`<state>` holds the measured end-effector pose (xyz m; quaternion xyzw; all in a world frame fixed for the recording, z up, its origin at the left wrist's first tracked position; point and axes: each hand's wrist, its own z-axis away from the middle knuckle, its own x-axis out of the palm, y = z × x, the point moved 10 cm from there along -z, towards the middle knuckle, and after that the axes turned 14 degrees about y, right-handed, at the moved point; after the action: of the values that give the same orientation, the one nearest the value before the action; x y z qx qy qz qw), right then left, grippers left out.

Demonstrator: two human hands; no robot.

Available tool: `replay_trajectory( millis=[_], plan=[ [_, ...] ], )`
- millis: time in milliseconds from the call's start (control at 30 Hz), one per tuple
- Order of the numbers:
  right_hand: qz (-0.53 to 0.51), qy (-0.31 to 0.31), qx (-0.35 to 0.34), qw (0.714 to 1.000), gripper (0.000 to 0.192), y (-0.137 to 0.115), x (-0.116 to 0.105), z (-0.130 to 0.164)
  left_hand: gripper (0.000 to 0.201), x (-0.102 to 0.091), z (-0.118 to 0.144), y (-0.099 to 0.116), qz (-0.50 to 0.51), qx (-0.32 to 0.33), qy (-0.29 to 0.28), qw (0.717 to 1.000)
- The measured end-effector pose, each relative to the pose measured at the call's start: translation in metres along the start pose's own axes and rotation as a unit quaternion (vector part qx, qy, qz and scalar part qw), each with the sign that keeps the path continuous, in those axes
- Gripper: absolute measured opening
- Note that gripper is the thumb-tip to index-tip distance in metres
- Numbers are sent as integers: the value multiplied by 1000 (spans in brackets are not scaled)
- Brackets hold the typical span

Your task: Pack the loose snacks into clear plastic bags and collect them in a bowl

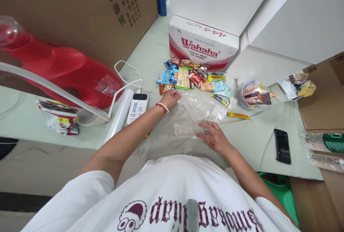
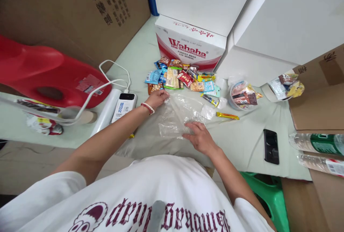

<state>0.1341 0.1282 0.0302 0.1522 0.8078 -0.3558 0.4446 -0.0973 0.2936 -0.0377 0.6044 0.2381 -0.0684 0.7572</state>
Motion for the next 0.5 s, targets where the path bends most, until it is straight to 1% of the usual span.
replay_trajectory(
  millis=[67, 100, 133, 167, 200, 233, 267, 300, 333, 367, 400, 433, 467, 500],
  plan=[
    [7, -19, -3, 1000, 38, -7, 11, 17, 18, -17, 6, 3, -22, 3, 79, 997],
    [10, -22, -4, 1000, 39, -9, 16, 24, 24, -28, 14, 10, -33, 21, 133, 990],
    [13, -21, -4, 1000, 39, -11, 19, 29, 32, -39, 26, 21, -44, 52, 192, 979],
    [16, -17, -2, 1000, 39, -12, 22, 32, 39, -47, 43, 35, -57, 98, 244, 963],
    [18, -10, 1, 1000, 38, -13, 24, 33, 42, -50, 63, 51, -70, 154, 272, 947],
    [20, -4, 5, 1000, 38, -13, 25, 33, 38, -43, 81, 65, -89, 214, 259, 938],
    [20, 1, 7, 1000, 37, -13, 26, 32, 32, -26, 98, 78, -111, 279, 199, 933],
    [20, 6, 7, 1000, 37, -14, 26, 32, 25, -5, 115, 85, -129, 338, 119, 925],
    [19, 9, 6, 1000, 38, -14, 26, 31, 20, 14, 131, 87, -144, 383, 40, 912],
    [19, 13, 6, 1000, 39, -15, 25, 31, 17, 28, 143, 83, -158, 410, -26, 898],
    [21, 15, 6, 1000, 41, -15, 24, 32, 16, 35, 149, 76, -171, 418, -67, 890],
    [23, 16, 9, 1000, 41, -15, 23, 34, 16, 36, 149, 68, -184, 411, -82, 889],
    [27, 16, 13, 999, 41, -15, 21, 35, 14, 32, 144, 61, -195, 391, -74, 896],
    [31, 13, 20, 999, 41, -14, 20, 36, 13, 24, 137, 54, -201, 365, -52, 908]
  ],
)
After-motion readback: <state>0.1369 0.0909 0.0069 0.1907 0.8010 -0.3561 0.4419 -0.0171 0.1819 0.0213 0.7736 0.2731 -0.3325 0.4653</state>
